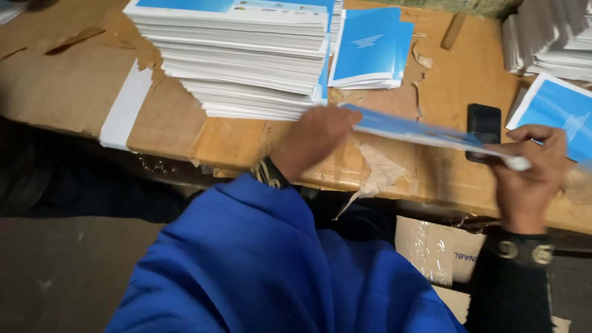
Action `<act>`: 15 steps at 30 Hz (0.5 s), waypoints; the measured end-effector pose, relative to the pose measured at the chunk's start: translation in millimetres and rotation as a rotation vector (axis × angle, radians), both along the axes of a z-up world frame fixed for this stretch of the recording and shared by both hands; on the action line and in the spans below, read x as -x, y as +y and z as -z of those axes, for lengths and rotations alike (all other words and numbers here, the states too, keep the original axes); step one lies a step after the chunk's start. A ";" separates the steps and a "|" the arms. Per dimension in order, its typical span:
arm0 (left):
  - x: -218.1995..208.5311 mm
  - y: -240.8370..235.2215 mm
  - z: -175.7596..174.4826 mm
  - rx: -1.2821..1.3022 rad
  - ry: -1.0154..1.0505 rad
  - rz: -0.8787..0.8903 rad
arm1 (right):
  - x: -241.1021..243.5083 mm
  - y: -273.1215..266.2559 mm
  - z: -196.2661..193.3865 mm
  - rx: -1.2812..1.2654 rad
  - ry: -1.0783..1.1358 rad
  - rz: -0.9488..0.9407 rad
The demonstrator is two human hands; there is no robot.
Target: Manually folding printed paper sheets into booklets and stacking them on a workbench.
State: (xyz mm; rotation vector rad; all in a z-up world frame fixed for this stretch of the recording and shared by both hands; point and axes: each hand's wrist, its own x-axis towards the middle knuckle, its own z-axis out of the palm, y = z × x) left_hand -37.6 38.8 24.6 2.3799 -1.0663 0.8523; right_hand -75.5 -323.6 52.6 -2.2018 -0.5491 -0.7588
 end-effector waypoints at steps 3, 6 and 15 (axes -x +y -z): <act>6.4 10.4 -49.1 0.224 0.148 -0.068 | -2.2 -9.0 -4.3 -0.324 0.109 -0.023; 14.4 6.7 -79.1 0.618 0.418 0.119 | -3.5 -14.0 2.0 -0.531 0.148 0.072; 33.3 -11.4 -19.0 0.932 0.945 -0.015 | 22.0 20.8 31.4 -0.549 0.419 0.172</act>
